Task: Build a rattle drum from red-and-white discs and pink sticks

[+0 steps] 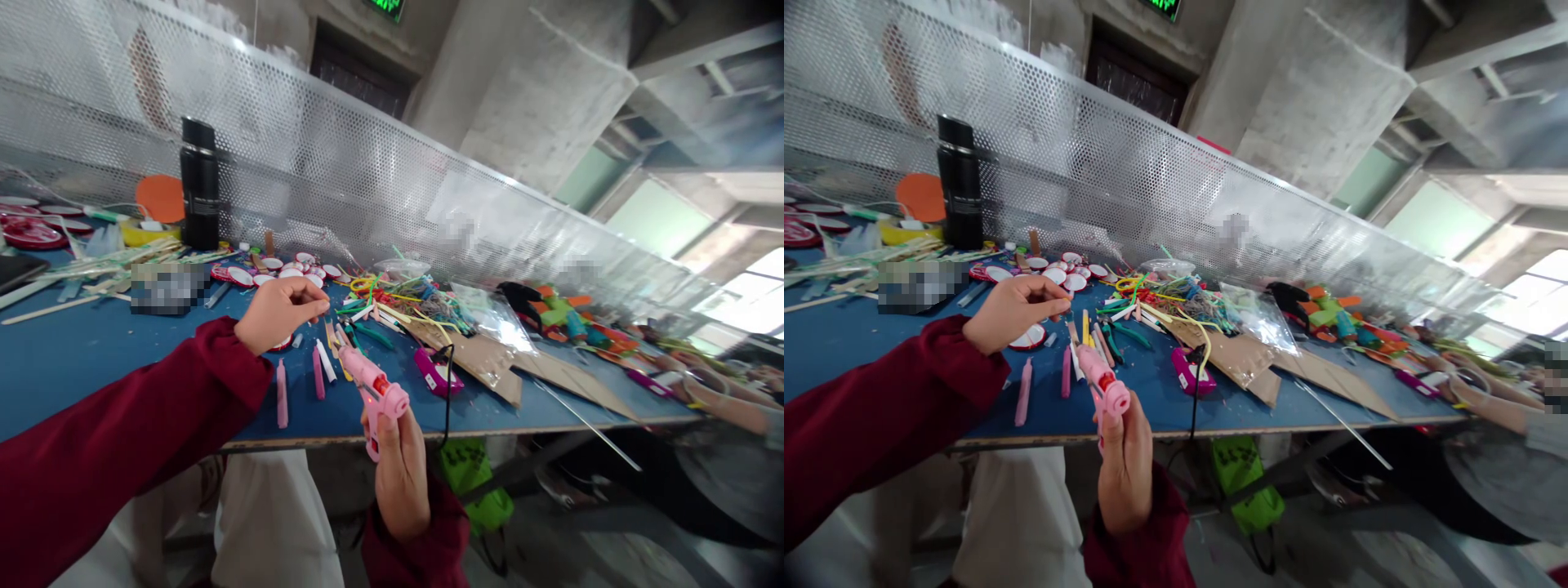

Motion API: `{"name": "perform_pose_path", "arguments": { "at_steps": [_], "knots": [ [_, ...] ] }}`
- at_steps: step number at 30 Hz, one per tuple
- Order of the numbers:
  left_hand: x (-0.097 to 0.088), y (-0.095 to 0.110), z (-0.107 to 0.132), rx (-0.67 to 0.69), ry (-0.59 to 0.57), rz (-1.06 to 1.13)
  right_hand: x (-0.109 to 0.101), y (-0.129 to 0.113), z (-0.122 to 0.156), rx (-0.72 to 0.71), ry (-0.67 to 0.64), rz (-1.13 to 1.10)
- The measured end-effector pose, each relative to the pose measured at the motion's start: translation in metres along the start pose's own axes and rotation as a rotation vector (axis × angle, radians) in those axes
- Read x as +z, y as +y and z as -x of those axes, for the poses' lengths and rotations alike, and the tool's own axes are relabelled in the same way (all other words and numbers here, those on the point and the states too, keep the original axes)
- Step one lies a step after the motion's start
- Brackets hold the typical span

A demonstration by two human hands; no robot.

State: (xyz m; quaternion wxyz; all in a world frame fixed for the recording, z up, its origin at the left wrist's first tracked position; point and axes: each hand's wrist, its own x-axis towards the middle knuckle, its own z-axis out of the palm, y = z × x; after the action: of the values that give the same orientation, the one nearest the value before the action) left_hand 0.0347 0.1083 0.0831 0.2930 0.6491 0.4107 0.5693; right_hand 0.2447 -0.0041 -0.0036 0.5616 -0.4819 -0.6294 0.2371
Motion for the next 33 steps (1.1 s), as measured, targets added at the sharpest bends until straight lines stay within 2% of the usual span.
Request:
{"name": "perform_pose_path", "arguments": {
  "at_steps": [5, 19, 33],
  "knots": [
    [-0.001, -0.002, -0.001, -0.003, 0.004, 0.004, -0.002, 0.000, 0.003, 0.048, -0.037, -0.014],
    [-0.002, -0.002, -0.001, -0.021, 0.011, 0.017, -0.006, -0.002, 0.005, 0.053, -0.043, 0.019],
    [-0.002, -0.002, -0.001, -0.018, 0.010, 0.025, -0.011, 0.007, 0.008, 0.079, -0.054, 0.024]
  ]
}}
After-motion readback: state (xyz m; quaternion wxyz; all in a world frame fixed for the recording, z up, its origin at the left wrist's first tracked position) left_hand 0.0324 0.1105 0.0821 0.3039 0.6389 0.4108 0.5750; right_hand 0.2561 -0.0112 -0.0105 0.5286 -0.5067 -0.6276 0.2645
